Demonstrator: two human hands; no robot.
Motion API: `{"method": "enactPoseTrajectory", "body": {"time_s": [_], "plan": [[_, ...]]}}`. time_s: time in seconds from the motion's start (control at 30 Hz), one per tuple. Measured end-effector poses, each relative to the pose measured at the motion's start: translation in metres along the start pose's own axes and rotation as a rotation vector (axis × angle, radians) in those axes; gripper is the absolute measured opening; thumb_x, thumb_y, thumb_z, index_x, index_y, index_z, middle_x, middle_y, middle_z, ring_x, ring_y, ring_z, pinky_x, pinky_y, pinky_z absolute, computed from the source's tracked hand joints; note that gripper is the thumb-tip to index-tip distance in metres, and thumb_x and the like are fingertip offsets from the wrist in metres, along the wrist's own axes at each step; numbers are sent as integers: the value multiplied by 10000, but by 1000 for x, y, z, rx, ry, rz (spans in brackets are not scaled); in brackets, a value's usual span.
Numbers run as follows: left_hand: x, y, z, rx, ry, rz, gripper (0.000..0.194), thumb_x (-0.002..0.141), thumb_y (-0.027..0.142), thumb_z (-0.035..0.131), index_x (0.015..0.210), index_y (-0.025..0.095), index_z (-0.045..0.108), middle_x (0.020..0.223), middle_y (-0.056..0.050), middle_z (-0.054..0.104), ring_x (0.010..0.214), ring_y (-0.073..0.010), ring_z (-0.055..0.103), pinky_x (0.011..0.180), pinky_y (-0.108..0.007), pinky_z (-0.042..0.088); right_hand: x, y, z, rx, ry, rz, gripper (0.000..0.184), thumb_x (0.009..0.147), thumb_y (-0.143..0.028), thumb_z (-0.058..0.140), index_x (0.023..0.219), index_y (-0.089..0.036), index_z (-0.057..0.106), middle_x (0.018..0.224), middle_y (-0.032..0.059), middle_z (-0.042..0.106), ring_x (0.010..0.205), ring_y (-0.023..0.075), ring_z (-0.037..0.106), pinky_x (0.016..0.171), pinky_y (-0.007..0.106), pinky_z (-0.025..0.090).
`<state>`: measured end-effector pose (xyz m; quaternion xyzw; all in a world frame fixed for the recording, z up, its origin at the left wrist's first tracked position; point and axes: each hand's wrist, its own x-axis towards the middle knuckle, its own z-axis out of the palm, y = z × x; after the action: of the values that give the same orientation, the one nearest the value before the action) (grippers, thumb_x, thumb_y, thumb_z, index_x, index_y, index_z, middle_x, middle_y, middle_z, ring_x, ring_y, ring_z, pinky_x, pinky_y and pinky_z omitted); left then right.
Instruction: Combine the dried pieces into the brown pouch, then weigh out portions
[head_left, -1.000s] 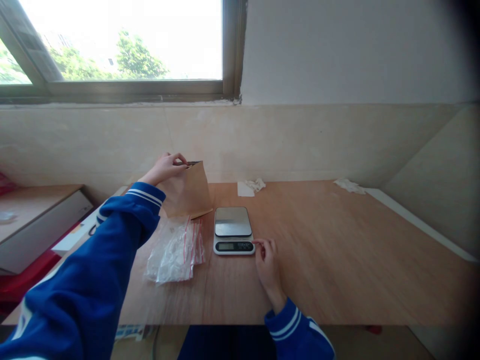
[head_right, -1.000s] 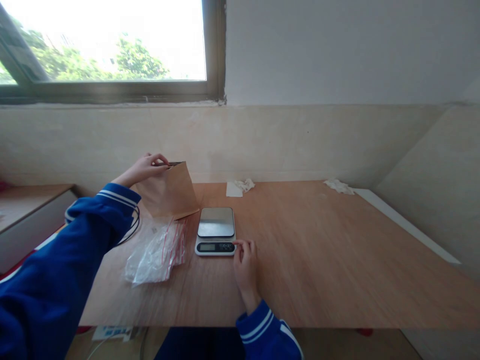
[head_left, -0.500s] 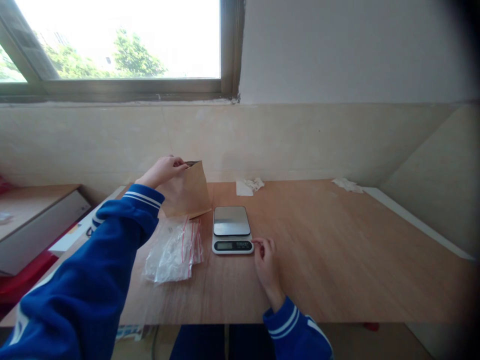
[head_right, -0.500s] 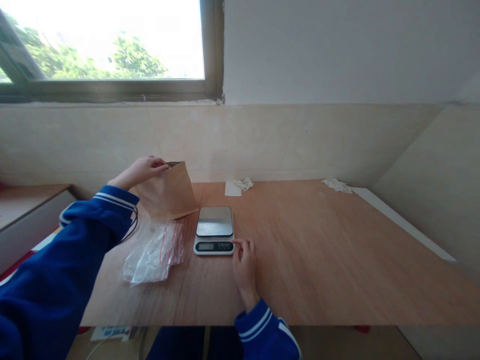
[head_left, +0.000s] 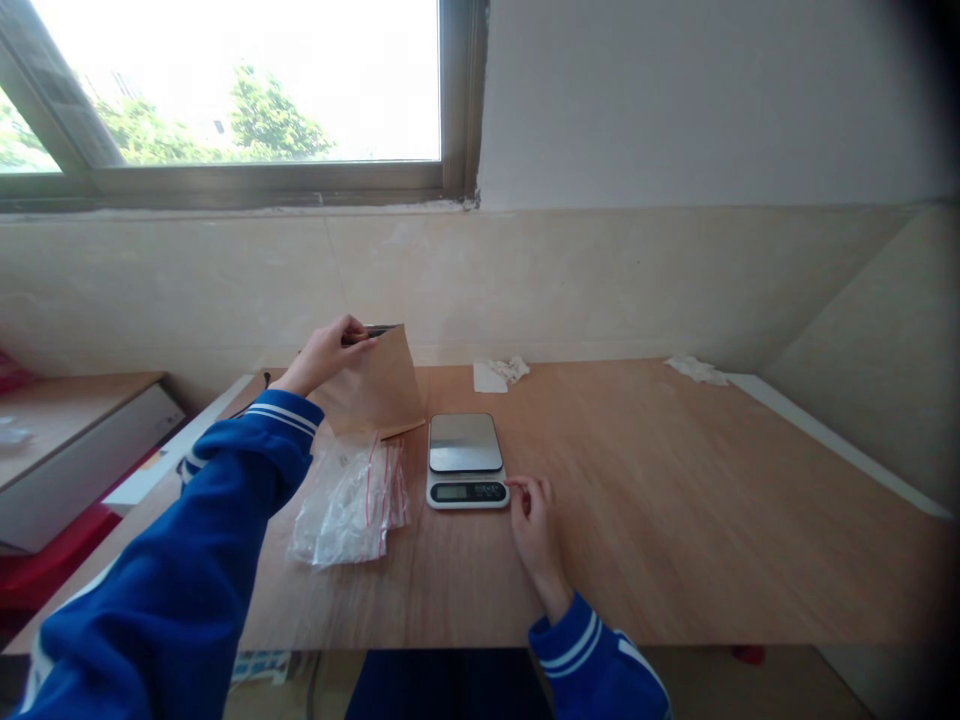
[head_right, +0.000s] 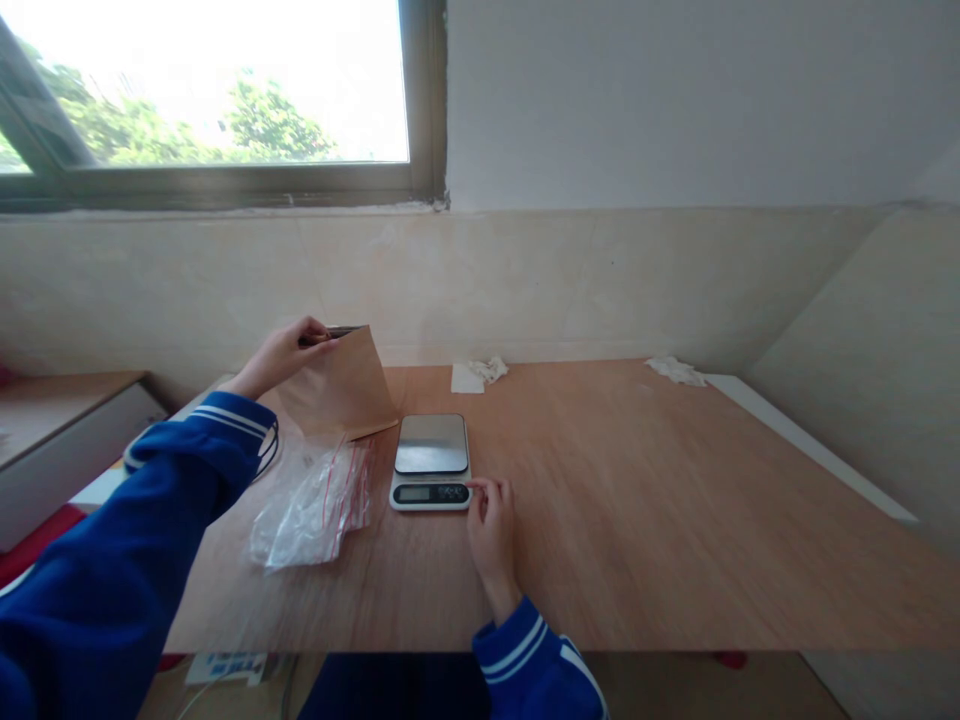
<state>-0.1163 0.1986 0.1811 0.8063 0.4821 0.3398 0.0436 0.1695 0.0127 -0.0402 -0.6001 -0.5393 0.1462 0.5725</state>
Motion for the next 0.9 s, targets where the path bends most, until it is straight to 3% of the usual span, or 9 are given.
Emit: {"method": "enactPoseTrajectory", "body": {"time_s": [0.23,0.37,0.5,0.6,0.73,0.9], "plan": [[-2,6,0,-57,86,26,337,727,477,614,877,176,593,808,-37,652,753,-169,592,687,-279,452,0,-1,-1,-2,-2,12,171,867,-217,418,869,-208,588,919,64,528,889,214,544,817,379,442],[-2,17,-2,-46,206,35,299,736,446,621,870,180,593,794,-28,643,730,-158,583,687,-274,450,0,-3,-1,4,4,27,178,868,-225,414,864,-208,591,921,64,527,883,213,546,815,376,441],[-3,41,-6,-70,296,53,269,788,433,575,893,185,575,795,-19,623,724,-146,575,687,-267,449,0,-7,-2,16,-1,40,176,864,-223,414,867,-211,590,921,63,521,887,215,540,823,379,436],[-9,66,0,-5,233,168,252,824,435,532,834,188,579,854,-34,607,749,-149,572,709,-278,440,0,-7,-2,22,16,63,163,863,-236,423,884,-208,582,935,67,508,886,217,531,823,383,433],[-20,90,38,83,24,287,290,824,473,524,780,196,599,810,-32,606,750,-163,553,704,-284,416,-1,-4,-2,10,29,85,144,852,-221,430,891,-205,568,944,69,494,885,219,518,823,390,428],[-28,85,109,-101,-139,93,353,822,483,508,705,166,609,703,-45,634,657,-156,567,608,-257,414,0,-1,-1,10,29,49,142,842,-193,418,872,-206,557,943,71,488,892,217,511,806,373,438]]}}
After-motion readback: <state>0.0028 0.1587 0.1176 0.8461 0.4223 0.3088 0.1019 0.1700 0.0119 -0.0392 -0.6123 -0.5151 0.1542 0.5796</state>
